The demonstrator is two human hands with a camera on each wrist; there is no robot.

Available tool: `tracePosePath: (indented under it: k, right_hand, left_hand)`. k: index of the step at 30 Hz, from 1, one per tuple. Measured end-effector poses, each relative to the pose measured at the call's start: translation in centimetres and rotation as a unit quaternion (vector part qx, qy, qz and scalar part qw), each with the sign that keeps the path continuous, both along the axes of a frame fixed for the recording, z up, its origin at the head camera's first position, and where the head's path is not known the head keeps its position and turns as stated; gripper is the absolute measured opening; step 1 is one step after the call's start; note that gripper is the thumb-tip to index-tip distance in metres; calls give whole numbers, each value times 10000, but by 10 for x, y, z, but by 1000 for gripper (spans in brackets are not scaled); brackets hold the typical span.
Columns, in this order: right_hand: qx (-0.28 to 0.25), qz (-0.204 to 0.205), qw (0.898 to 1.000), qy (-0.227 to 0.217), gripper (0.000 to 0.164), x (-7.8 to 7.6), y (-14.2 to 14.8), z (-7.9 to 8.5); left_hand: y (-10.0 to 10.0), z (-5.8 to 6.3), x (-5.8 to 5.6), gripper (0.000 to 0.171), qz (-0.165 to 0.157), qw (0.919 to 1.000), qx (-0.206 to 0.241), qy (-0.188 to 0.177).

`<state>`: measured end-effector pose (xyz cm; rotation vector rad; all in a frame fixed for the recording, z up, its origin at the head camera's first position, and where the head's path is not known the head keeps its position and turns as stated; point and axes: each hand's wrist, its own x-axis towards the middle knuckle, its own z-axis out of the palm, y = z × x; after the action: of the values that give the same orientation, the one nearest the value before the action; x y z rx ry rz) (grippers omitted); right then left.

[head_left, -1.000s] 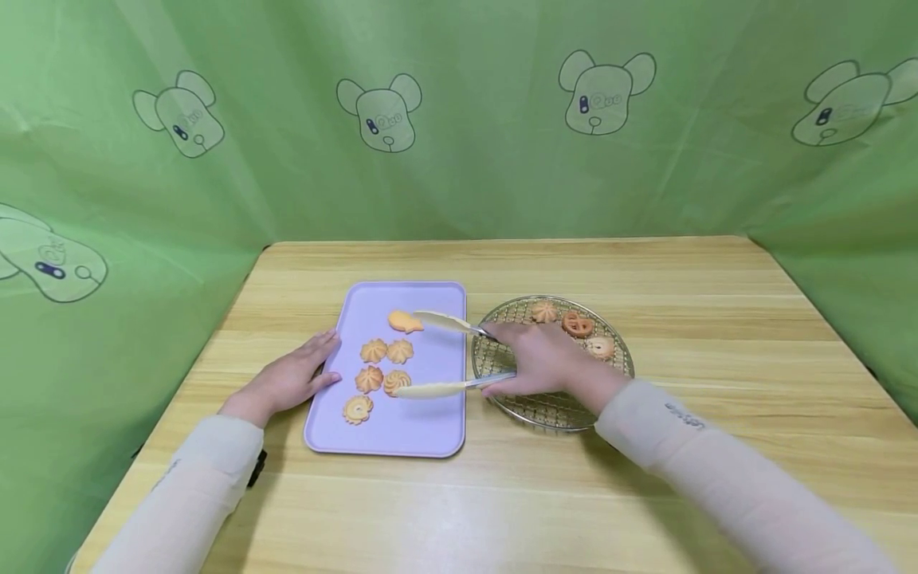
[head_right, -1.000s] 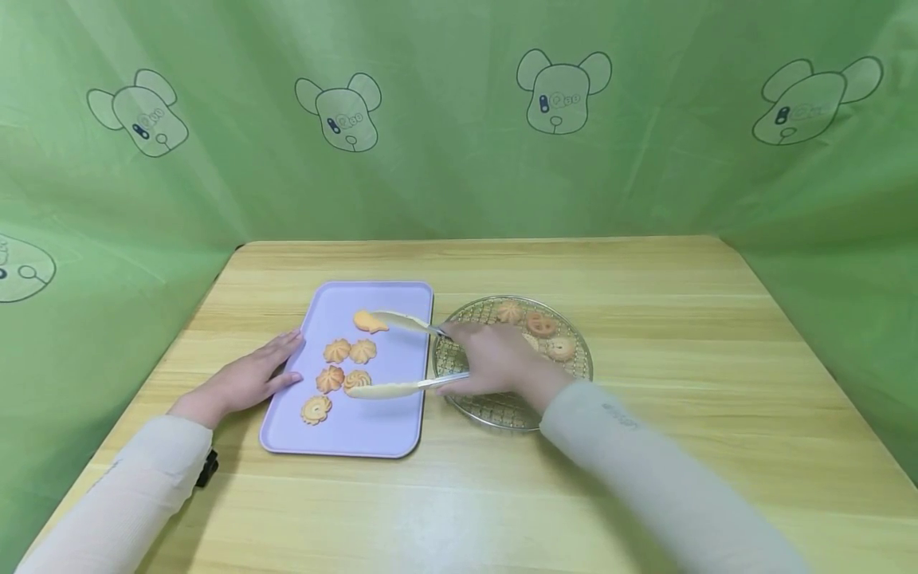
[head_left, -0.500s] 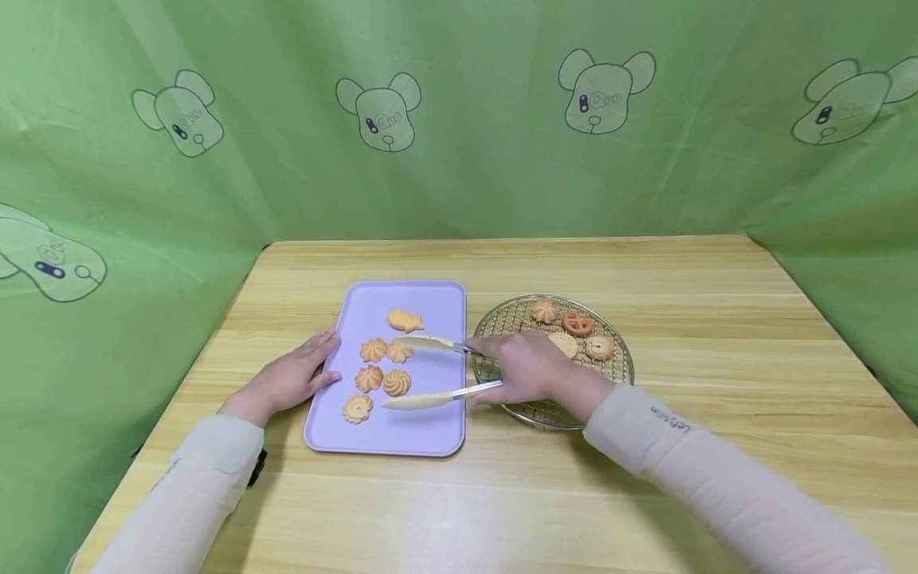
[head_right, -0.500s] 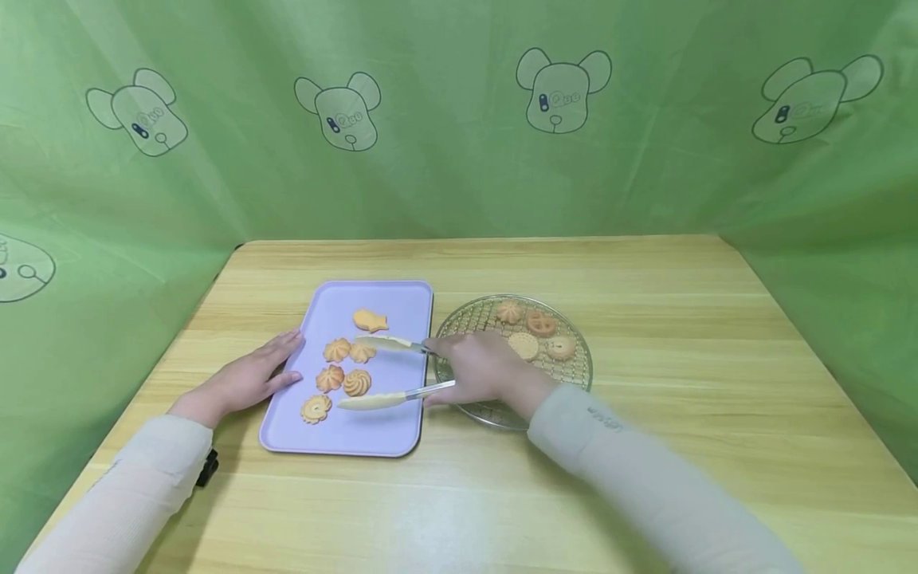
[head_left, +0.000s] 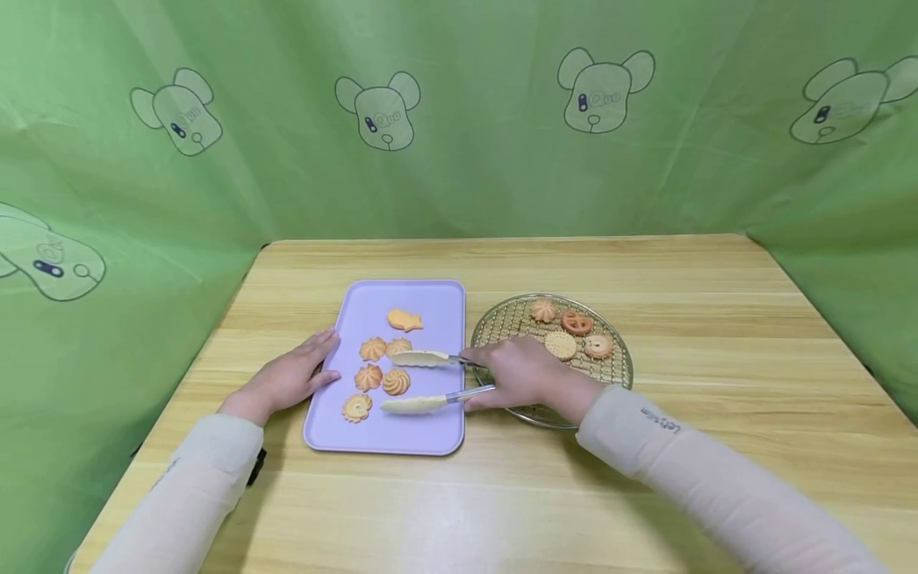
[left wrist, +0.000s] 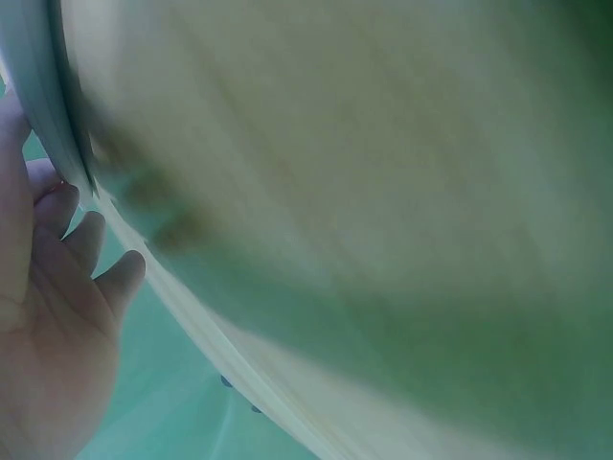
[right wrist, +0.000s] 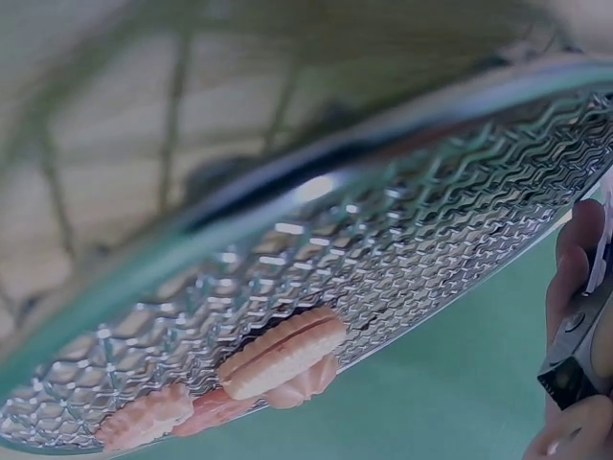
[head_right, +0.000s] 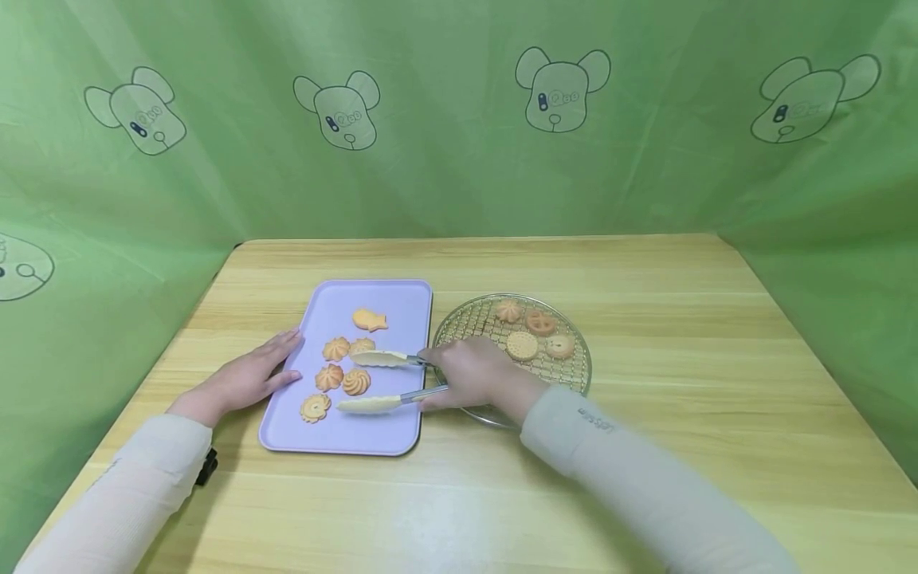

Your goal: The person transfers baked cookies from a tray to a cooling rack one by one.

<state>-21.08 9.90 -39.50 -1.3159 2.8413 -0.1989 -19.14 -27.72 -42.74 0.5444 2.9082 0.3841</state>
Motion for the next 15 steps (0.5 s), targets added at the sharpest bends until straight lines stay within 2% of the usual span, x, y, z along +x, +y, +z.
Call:
tracePosePath:
  k: [6,15]
  right_hand:
    - [164,-12,9998,-62,83,0,-2,1]
    - [101,34,9999,-74,76,0,-4,4]
  left_hand:
    - [0,1,0,66,-8,10000,-6,-10]
    - [0,1,0,67,-12,10000,-5,-14]
